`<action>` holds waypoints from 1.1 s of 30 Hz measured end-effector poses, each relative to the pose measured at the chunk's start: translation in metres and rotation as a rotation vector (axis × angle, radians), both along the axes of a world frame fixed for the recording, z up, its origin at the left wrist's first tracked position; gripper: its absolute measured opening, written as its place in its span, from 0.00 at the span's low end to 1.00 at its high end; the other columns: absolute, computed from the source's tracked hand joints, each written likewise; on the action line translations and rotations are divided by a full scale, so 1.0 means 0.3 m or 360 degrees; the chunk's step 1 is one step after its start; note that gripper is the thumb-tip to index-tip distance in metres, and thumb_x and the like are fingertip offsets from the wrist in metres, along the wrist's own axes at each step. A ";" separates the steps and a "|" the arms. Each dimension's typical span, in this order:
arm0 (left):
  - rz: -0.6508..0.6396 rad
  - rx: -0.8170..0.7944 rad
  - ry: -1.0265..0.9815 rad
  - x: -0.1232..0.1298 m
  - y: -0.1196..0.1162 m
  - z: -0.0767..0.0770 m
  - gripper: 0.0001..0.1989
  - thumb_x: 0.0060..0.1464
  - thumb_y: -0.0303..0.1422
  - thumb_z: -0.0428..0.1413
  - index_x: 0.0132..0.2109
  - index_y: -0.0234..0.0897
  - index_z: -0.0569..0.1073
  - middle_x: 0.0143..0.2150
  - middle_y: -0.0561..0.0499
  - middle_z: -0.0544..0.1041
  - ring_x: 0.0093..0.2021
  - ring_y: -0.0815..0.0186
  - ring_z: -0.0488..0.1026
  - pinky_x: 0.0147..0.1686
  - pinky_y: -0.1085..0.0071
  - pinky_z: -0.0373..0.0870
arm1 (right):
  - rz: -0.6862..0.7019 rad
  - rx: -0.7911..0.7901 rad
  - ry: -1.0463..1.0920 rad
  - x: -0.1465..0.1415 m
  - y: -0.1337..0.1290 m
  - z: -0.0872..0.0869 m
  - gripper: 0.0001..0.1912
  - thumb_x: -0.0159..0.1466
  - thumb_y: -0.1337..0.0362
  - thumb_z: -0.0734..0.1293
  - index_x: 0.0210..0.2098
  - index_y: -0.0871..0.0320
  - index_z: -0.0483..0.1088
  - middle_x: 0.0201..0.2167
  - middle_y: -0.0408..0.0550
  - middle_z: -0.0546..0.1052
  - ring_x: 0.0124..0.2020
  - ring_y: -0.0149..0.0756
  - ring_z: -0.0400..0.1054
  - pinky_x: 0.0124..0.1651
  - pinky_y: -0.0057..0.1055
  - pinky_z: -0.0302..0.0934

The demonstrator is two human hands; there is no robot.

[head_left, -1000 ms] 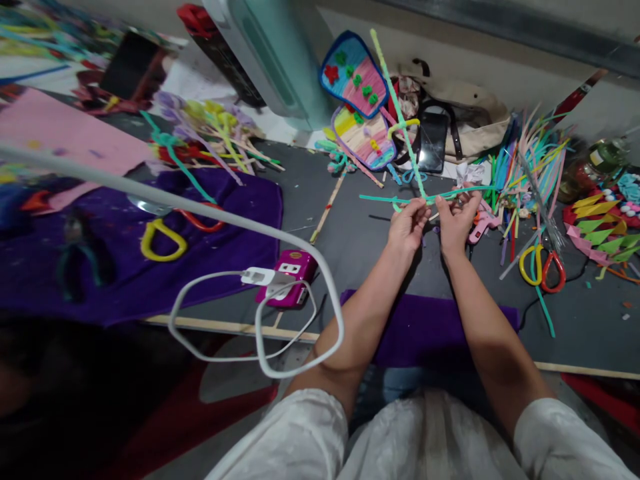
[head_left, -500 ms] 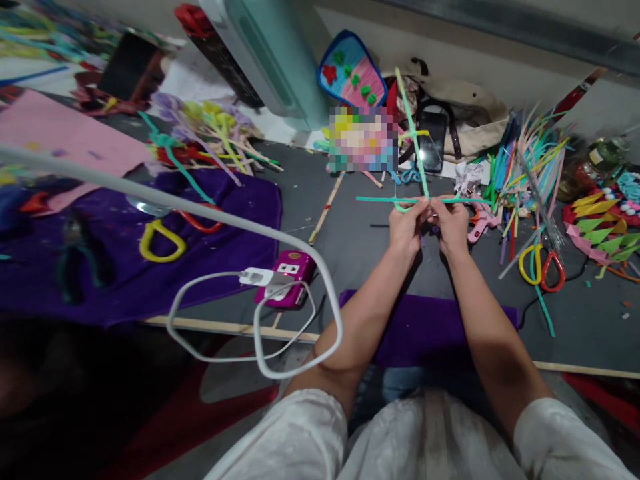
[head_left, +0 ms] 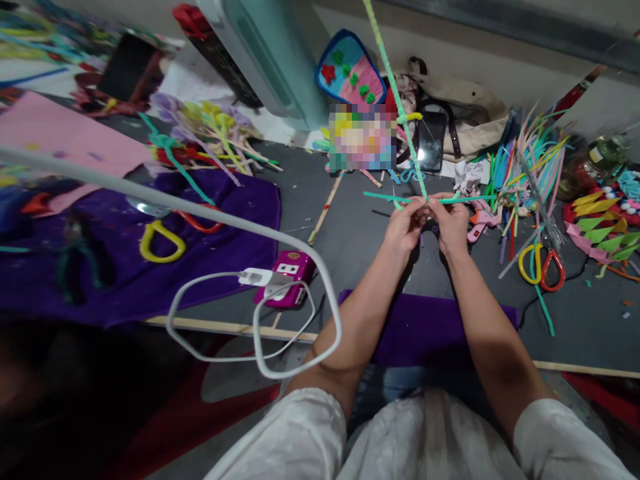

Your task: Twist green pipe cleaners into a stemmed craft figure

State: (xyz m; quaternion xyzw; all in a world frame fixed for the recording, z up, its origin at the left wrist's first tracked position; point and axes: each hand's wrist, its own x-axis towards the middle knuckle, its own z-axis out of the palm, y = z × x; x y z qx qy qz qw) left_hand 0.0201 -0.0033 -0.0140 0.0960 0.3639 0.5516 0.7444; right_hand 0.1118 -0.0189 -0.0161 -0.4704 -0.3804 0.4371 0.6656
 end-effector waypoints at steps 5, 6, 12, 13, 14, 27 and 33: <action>-0.0059 0.0009 -0.0044 -0.006 -0.004 0.013 0.09 0.44 0.21 0.64 0.28 0.37 0.73 0.23 0.57 0.75 0.23 0.75 0.71 0.30 0.78 0.70 | 0.0010 -0.0030 0.0035 0.003 0.004 -0.005 0.17 0.53 0.55 0.74 0.36 0.56 0.69 0.31 0.41 0.77 0.30 0.29 0.72 0.35 0.28 0.72; -0.0045 0.0040 -0.0018 -0.004 -0.007 0.016 0.09 0.43 0.22 0.65 0.29 0.37 0.74 0.24 0.56 0.76 0.24 0.74 0.73 0.31 0.77 0.71 | -0.0037 -0.0040 0.0039 0.006 0.008 -0.011 0.19 0.52 0.55 0.75 0.39 0.55 0.68 0.32 0.41 0.76 0.30 0.29 0.72 0.34 0.28 0.72; 0.0198 0.0304 0.0274 0.010 -0.024 0.028 0.09 0.38 0.24 0.69 0.29 0.34 0.78 0.30 0.51 0.81 0.29 0.71 0.78 0.36 0.75 0.73 | -0.0508 0.0035 -0.0113 0.050 0.045 -0.053 0.26 0.52 0.56 0.76 0.44 0.53 0.63 0.37 0.42 0.73 0.30 0.27 0.69 0.31 0.26 0.69; 0.0207 0.0325 0.0305 0.012 -0.026 0.029 0.09 0.37 0.25 0.70 0.29 0.34 0.78 0.30 0.51 0.81 0.30 0.70 0.78 0.36 0.74 0.74 | -0.0523 0.0066 -0.0152 0.054 0.047 -0.055 0.24 0.53 0.55 0.75 0.43 0.54 0.64 0.37 0.42 0.73 0.30 0.27 0.69 0.31 0.26 0.68; 0.0204 0.0330 0.0328 0.014 -0.027 0.029 0.10 0.37 0.25 0.70 0.29 0.34 0.78 0.30 0.50 0.81 0.30 0.69 0.78 0.37 0.74 0.74 | -0.0508 0.0090 -0.0182 0.056 0.048 -0.054 0.22 0.54 0.54 0.74 0.42 0.54 0.65 0.35 0.42 0.72 0.30 0.27 0.69 0.30 0.25 0.68; 0.0042 0.0448 0.0476 0.012 -0.012 -0.015 0.16 0.38 0.36 0.72 0.33 0.35 0.77 0.26 0.51 0.80 0.29 0.67 0.79 0.34 0.72 0.74 | -0.0369 0.0156 -0.0806 0.075 0.004 -0.004 0.11 0.63 0.56 0.68 0.32 0.57 0.75 0.28 0.42 0.77 0.28 0.31 0.70 0.35 0.29 0.66; -0.0074 0.0558 0.0518 0.015 -0.025 -0.007 0.19 0.36 0.35 0.72 0.36 0.34 0.77 0.30 0.50 0.81 0.33 0.66 0.80 0.37 0.71 0.74 | -0.0471 0.0151 -0.0806 0.093 0.017 -0.023 0.10 0.62 0.55 0.69 0.36 0.55 0.70 0.28 0.40 0.75 0.28 0.32 0.71 0.35 0.29 0.65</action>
